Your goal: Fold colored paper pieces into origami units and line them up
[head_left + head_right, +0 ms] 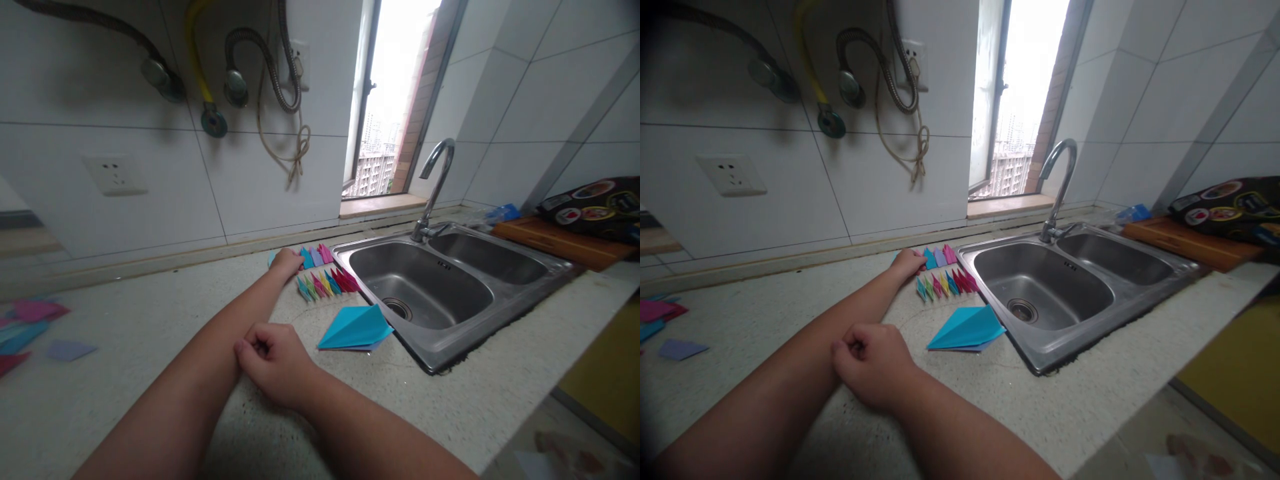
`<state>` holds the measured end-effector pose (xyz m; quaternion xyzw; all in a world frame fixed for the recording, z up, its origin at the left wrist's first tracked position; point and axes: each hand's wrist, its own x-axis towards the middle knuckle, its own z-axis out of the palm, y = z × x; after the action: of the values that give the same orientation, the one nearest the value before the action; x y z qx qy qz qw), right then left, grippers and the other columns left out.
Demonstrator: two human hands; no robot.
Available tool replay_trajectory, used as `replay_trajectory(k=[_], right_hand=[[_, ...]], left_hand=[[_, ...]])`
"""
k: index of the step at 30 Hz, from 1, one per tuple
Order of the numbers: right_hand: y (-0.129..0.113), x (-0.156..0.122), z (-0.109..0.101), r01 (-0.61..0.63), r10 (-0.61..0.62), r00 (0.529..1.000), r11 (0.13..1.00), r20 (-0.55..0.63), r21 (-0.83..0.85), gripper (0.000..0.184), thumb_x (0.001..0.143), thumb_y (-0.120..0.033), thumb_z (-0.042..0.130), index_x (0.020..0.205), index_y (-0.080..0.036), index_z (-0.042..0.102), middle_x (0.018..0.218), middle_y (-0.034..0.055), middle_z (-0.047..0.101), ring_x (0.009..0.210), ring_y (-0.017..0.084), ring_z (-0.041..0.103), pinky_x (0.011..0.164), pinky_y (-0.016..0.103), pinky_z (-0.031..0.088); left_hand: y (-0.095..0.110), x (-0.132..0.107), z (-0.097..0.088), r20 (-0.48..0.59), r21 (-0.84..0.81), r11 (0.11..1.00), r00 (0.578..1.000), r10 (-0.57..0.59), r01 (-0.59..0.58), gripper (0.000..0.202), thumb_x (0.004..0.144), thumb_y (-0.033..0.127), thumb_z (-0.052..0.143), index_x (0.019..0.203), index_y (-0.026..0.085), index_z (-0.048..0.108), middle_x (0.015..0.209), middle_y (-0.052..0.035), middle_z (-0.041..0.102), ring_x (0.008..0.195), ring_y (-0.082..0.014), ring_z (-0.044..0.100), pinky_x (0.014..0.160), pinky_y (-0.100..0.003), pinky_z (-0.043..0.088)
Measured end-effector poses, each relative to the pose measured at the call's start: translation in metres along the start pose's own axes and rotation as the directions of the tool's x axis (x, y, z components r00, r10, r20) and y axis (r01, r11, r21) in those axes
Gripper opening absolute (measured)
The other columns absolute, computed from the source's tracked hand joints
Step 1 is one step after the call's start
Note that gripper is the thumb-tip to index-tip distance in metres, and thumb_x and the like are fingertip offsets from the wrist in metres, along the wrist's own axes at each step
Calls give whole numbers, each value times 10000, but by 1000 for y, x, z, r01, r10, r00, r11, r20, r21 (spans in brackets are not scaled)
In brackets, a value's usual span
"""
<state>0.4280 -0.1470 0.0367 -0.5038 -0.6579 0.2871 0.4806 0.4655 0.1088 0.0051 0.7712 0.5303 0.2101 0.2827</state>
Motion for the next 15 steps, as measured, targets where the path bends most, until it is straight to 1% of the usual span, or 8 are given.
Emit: replay_trajectory(k=[5,11,15], right_hand=[[1,0,0,5,-5,1000,1000,6,-9,238,846,-307,574,646,-184,538,553,-54,450,523,76,403,517,227,285],[0,1,-1,6,-6,1000,1000,8,-21,240,839,-297,572,634,-182,523,550,-56,446,522,72,401,517,224,277],[-1,1,-1,7,-6,1000,1000,17,-25,232,839,-297,570,643,-180,528,550,-59,444,522,69,402,518,217,280]], left_hand=[[-4,1,1,-12,3,1000,1000,23,-23,229,774,364,611,769,174,738,679,-75,721,640,-183,651,568,-249,416],[-7,2,3,-1,-5,1000,1000,25,-25,238,768,374,607,708,180,730,655,-73,712,605,-180,638,548,-248,411],[-5,5,5,5,-36,999,1000,1,-1,229,773,360,602,734,170,726,688,-77,730,583,-167,646,540,-236,422]])
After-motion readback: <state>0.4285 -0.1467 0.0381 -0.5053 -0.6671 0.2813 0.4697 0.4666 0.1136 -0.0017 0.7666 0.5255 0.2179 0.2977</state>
